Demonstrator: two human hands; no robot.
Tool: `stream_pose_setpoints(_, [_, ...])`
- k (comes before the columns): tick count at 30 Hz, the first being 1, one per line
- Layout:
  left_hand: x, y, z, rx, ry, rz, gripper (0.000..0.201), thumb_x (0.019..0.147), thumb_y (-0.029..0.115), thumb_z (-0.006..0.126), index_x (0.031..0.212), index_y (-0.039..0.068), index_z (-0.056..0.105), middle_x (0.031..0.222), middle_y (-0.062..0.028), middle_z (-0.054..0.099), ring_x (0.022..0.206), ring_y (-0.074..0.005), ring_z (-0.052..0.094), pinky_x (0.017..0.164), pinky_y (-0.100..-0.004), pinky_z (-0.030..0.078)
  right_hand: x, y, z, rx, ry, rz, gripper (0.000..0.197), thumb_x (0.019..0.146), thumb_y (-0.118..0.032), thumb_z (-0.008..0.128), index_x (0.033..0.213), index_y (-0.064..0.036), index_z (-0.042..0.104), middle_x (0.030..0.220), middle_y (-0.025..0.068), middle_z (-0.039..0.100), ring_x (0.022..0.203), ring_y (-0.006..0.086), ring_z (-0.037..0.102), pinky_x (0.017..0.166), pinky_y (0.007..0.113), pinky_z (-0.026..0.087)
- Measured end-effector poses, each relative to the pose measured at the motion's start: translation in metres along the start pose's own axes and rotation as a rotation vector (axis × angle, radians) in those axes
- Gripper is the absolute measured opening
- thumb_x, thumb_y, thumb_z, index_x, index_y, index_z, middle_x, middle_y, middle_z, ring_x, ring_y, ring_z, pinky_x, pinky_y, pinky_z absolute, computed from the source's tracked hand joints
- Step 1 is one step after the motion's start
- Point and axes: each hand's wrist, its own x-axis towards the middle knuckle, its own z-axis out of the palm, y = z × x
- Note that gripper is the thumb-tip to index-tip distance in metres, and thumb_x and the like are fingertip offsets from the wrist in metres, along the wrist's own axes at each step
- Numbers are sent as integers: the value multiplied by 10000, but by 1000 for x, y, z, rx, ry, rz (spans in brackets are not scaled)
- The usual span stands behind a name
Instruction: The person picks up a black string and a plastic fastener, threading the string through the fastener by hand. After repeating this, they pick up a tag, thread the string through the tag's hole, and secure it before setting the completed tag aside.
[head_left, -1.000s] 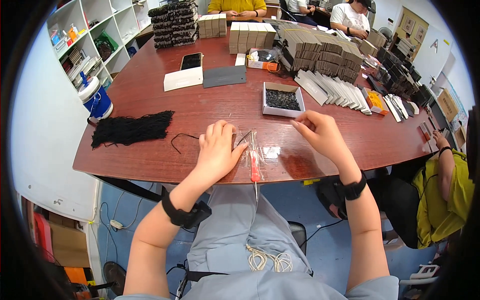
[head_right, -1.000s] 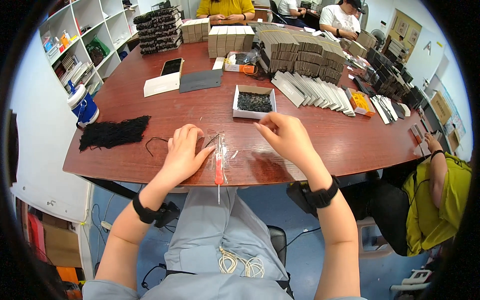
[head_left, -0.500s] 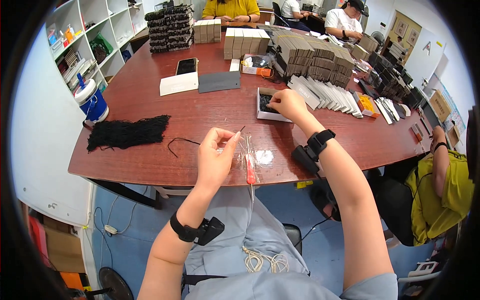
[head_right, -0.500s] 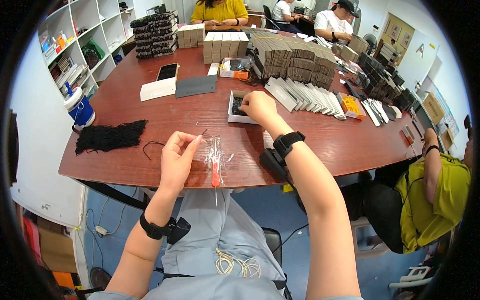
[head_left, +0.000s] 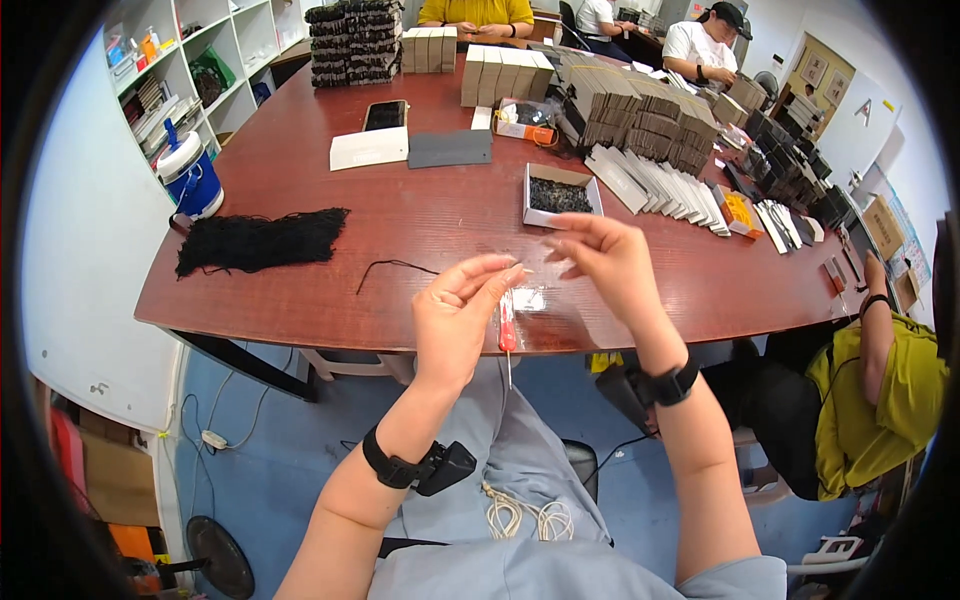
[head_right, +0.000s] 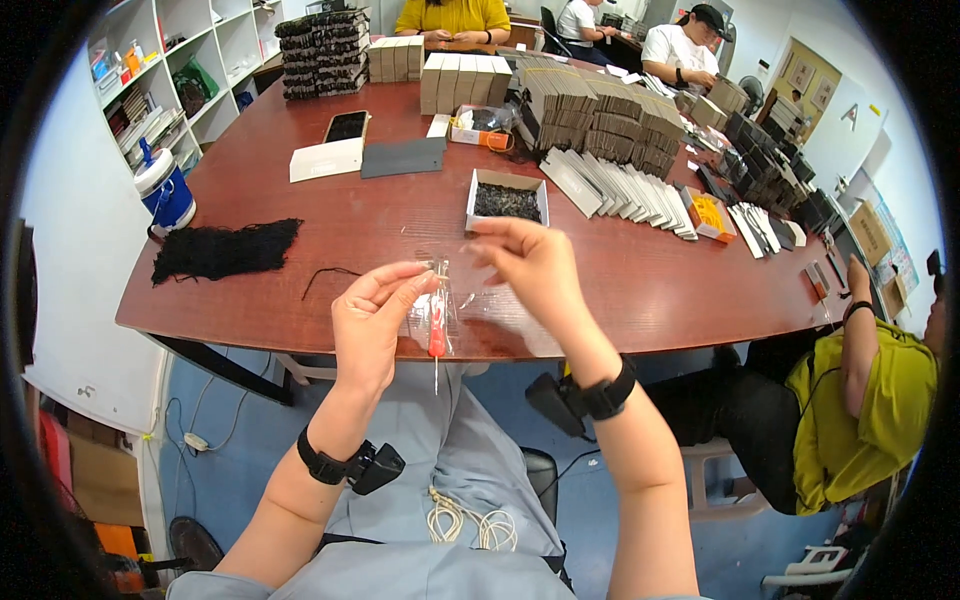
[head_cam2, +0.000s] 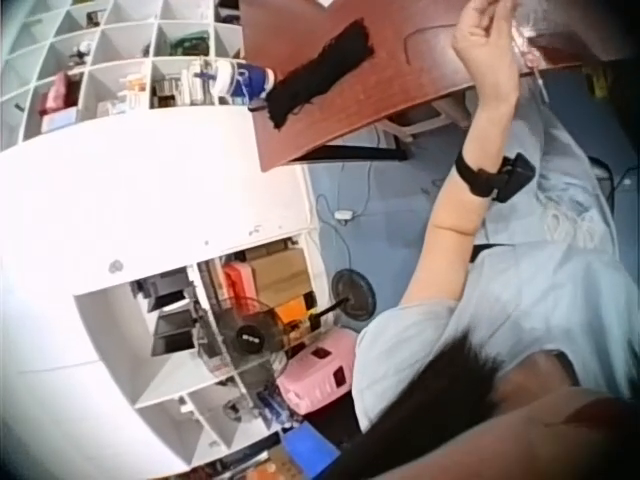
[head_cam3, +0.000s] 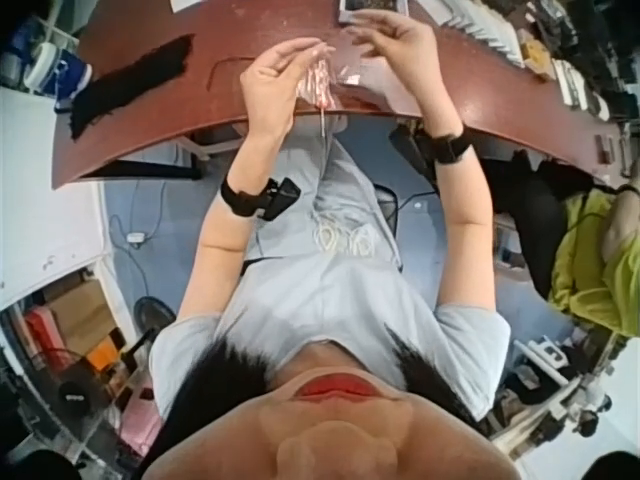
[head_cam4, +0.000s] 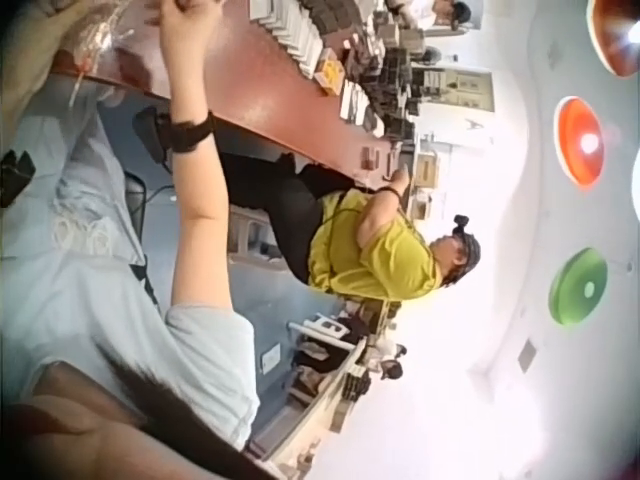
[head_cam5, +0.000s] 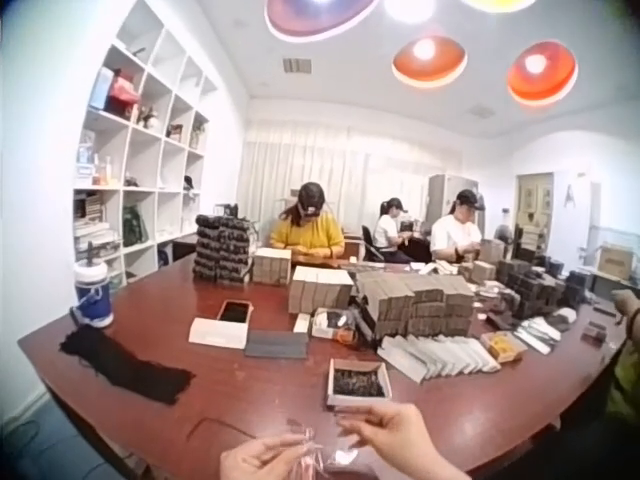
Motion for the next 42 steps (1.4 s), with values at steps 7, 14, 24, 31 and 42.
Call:
stream_pose_setpoints(7, [-16,-9,1,354,40,222,51,731,-13,578,777,-23,598,774,-72,599,712,-110,555,635,-212,445,-40,0,18,27,87,-13,198,733,-4,587,887,-13,463,756,85,621,672,68,566,532,182,444])
stream_pose_setpoints(14, [-23,-10,5,677,8,550,74,704,-22,599,779,-26,595,782,-88,585,714,-129,554,644,-225,445,-45,-2,19,8,100,-39,220,739,-22,592,903,-13,445,748,88,615,677,80,572,544,177,442])
stream_pose_setpoints(24, [-19,-18,8,730,37,649,86,668,-31,609,747,-6,583,724,-83,580,606,-165,530,545,-250,428,-48,4,19,0,99,-76,211,722,-13,598,881,-15,460,727,98,626,644,75,570,562,199,450])
stream_pose_setpoints(31, [-21,-14,4,272,49,103,32,736,-3,581,762,-3,564,737,-36,559,639,-77,527,539,-192,426,-57,0,25,18,60,-158,203,721,10,580,876,-15,450,731,101,627,687,102,595,585,213,458])
stream_pose_setpoints(42, [-48,2,-30,-123,24,3,37,757,-21,533,755,6,507,742,-50,486,631,-101,459,569,-230,374,-95,1,36,9,-365,27,143,746,-61,579,858,-13,505,709,71,605,657,93,569,576,214,441])
